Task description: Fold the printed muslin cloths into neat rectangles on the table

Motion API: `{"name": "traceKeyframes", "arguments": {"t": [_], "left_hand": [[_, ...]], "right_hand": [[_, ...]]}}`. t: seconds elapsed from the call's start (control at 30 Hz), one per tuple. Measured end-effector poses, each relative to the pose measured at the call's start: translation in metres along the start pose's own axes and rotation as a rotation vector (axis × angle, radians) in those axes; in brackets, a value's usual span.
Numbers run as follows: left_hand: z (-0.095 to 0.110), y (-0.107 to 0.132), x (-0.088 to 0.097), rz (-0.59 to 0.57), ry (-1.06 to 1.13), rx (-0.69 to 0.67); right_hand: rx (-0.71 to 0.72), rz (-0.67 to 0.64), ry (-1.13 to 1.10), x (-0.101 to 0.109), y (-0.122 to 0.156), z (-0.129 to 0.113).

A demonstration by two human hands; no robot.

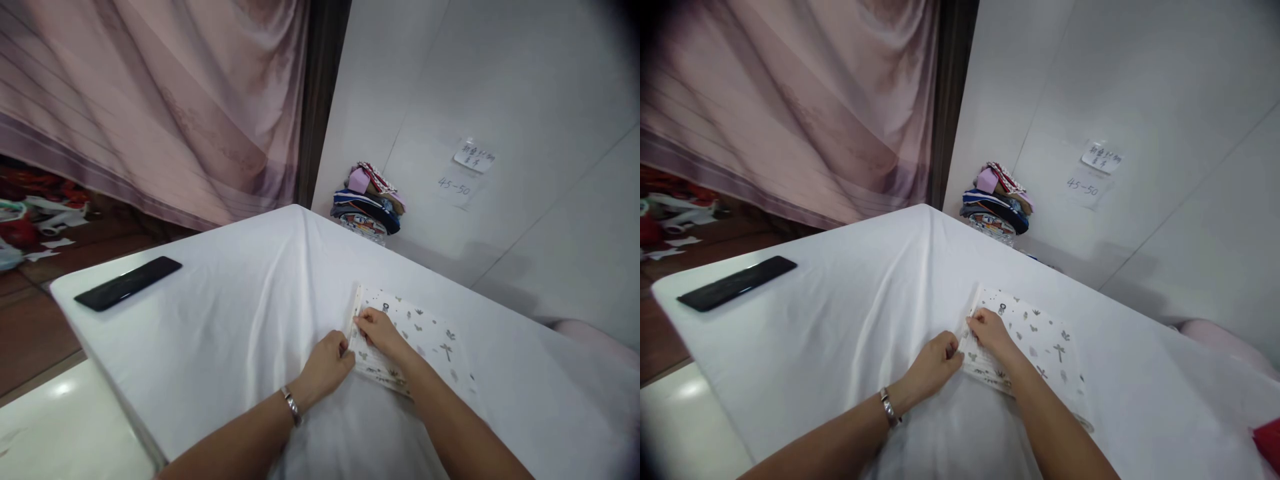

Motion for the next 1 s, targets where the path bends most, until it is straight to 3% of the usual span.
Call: {"name": "traceKeyframes", "arguments": {"t": [0.1,0.3,0.47,0.63,0.7,0.77,0.87,1.0], "left_hand": [[-0.001,0.000,0.000,-0.005,0.004,-0.001],[0.000,-0.003,0.000,0.019,-0.027,-0.009],[0.000,-0.006,-0.001,0.014,-0.061,0.005],[0.007,-0.003,0.011,-0.012,-0.209,0.074],[0.023,-0.006,0.018,0.037,-0.333,0.000],[0.045,-0.014,0.018,0.098,-0.433,-0.180],[0.069,-0.032,-0.001,0.063,-0.516,-0.420],[0.054,-0.057,-0.031,-0.077,-0.640,-0.379]], "right_hand": [[0.072,0.009,-0.034,0.001,0.005,0.004],[0.412,0.225,0.319,-0.005,0.027,0.003],[0.402,0.238,0.407,-0.010,0.031,-0.002],[0.445,0.187,0.341,0.012,0.040,-0.004],[0.468,0.207,0.333,0.023,0.045,-0.001],[0.476,0.233,0.348,0.030,0.049,0.003],[0.480,0.205,0.424,0.038,0.050,0.009],[0.333,0.207,0.615,0.067,0.049,0.037]]}}
Point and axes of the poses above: each hand's wrist, its own y-axis away from the middle knuckle, its own x-axis out of the back of the hand, z = x × y, the point moved 4 cm from there along -y, towards the middle knuckle, and after that the axes turned 4 degrees about -x, right-handed, at the moved point
